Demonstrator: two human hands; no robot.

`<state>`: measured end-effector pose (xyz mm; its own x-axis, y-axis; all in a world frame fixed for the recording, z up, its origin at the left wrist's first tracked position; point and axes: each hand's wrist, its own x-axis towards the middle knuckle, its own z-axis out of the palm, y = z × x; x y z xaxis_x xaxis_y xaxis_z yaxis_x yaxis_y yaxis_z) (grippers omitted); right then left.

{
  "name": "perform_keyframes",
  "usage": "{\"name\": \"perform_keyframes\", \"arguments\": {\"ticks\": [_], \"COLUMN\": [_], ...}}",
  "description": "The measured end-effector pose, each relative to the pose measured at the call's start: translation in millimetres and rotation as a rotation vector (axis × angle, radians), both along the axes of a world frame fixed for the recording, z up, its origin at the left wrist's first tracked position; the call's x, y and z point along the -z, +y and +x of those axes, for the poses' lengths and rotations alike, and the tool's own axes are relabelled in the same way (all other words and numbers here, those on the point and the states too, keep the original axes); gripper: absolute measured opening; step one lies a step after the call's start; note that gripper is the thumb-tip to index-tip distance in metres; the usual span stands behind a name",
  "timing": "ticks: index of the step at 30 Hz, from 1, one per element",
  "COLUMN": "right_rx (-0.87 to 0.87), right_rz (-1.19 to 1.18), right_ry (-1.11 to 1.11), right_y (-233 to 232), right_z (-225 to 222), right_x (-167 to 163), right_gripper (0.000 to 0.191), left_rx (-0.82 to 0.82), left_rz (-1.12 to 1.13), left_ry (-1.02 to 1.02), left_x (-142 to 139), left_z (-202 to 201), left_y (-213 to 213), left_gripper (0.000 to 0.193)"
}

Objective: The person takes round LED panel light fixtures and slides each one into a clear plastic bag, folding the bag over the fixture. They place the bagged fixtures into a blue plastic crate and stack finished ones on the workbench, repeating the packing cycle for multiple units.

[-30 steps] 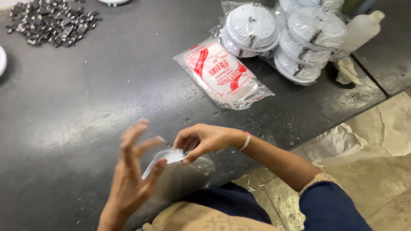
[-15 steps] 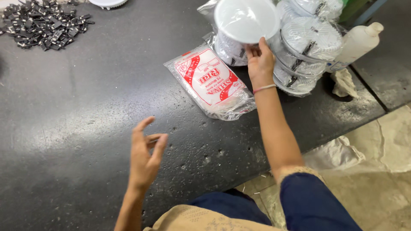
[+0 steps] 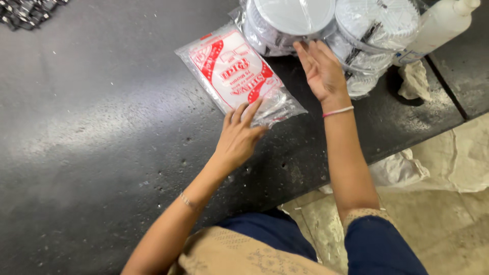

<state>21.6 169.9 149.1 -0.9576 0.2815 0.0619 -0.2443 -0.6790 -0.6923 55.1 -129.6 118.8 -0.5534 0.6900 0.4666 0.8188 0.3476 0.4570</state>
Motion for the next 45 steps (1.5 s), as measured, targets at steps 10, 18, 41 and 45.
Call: {"name": "perform_keyframes", "arguments": {"ticks": [10,18,41,45], "right_rx": [0.139,0.500,0.516,0.341], "right_rz": [0.352,1.942,1.633,1.394], "right_ry": [-0.064,0.181,0.075,0.032], "right_y": [-49,-113,-120,-130], "right_z": [56,68,104,113], "right_x": [22,47,46,35], "right_gripper": [0.012,0.030,0.025,0.018], "left_rx": [-0.027,-0.044,-0.020,-0.005], "left_rz": [-0.083,-0.024,-0.032,-0.089], "left_ry": [-0.079,-0.079,-0.110,-0.145], "left_x": [13,16,7,18], "left_z": [-32,-22,-11,-7], "left_y": [24,26,-10,-14], "left_gripper": [0.062,0.065,0.071,0.077]}}
